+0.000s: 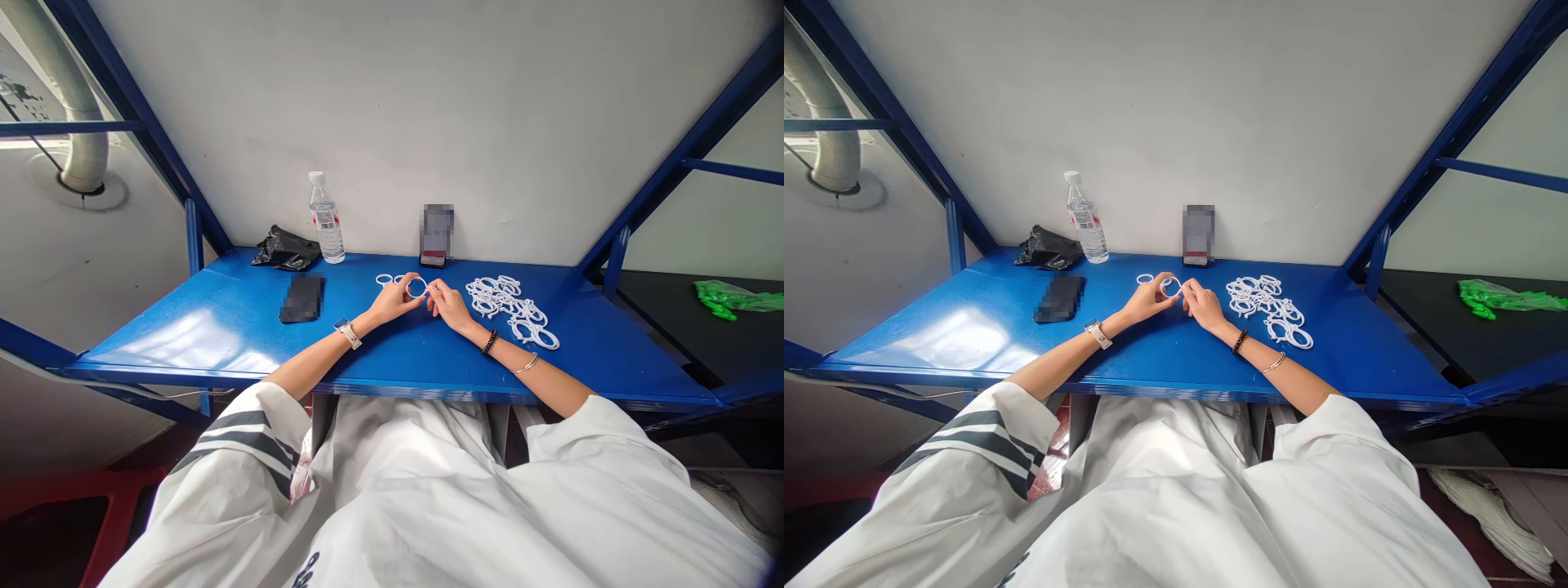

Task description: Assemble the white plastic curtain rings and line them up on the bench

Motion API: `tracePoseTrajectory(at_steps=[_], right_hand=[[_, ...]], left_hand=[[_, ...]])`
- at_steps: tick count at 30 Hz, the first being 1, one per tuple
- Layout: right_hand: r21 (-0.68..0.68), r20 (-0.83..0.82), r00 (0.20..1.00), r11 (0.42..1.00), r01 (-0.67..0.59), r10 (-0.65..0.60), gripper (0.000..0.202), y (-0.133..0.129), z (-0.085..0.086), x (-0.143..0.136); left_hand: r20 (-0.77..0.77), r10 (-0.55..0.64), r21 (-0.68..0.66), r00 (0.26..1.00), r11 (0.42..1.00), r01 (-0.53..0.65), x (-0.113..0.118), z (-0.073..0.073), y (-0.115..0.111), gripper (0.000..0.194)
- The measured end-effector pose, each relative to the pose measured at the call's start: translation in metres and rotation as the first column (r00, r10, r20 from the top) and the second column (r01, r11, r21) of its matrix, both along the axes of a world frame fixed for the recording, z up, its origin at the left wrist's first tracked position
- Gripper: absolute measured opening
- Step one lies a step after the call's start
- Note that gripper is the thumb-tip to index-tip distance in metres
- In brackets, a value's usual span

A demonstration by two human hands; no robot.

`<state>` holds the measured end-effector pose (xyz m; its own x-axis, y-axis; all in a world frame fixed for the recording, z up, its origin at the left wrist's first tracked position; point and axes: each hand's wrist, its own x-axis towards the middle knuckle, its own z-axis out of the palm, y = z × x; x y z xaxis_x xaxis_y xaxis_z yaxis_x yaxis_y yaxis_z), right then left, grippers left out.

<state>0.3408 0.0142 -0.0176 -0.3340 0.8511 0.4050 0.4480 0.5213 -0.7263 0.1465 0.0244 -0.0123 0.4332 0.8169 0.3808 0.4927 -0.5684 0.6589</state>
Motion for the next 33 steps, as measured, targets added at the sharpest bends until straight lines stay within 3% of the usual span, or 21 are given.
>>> tracePoseTrajectory(at_steps=[7, 16, 24, 33], right_hand=[[-0.111, -0.080, 0.995, 0.991, -0.072, 0.063, 0.041, 0.0009, 0.0000, -0.0007], [-0.111, -0.127, 0.989, 0.990, -0.084, 0.070, 0.043, 0.0027, -0.0014, -0.0008], [-0.018, -0.062, 0.997, 0.999, -0.040, 0.038, 0.038, 0.0006, -0.0005, -0.0017], [0.090, -0.061, 0.997, 0.995, 0.052, -0.046, 0.028, 0.0069, -0.0052, 0.0003]], left_hand=[[-0.005, -0.020, 0.020, 1.000, 1.000, 0.020, -0.0005, -0.0027, 0.0024, 0.046], [0.001, -0.027, 0.022, 1.000, 0.999, 0.027, -0.0008, -0.0029, 0.0023, 0.046], [0.111, -0.052, 0.017, 0.992, 0.999, 0.050, -0.0013, -0.0088, 0.0072, 0.042], [0.123, -0.032, 0.042, 0.992, 0.999, 0.027, -0.0001, -0.0003, 0.0021, 0.031]])
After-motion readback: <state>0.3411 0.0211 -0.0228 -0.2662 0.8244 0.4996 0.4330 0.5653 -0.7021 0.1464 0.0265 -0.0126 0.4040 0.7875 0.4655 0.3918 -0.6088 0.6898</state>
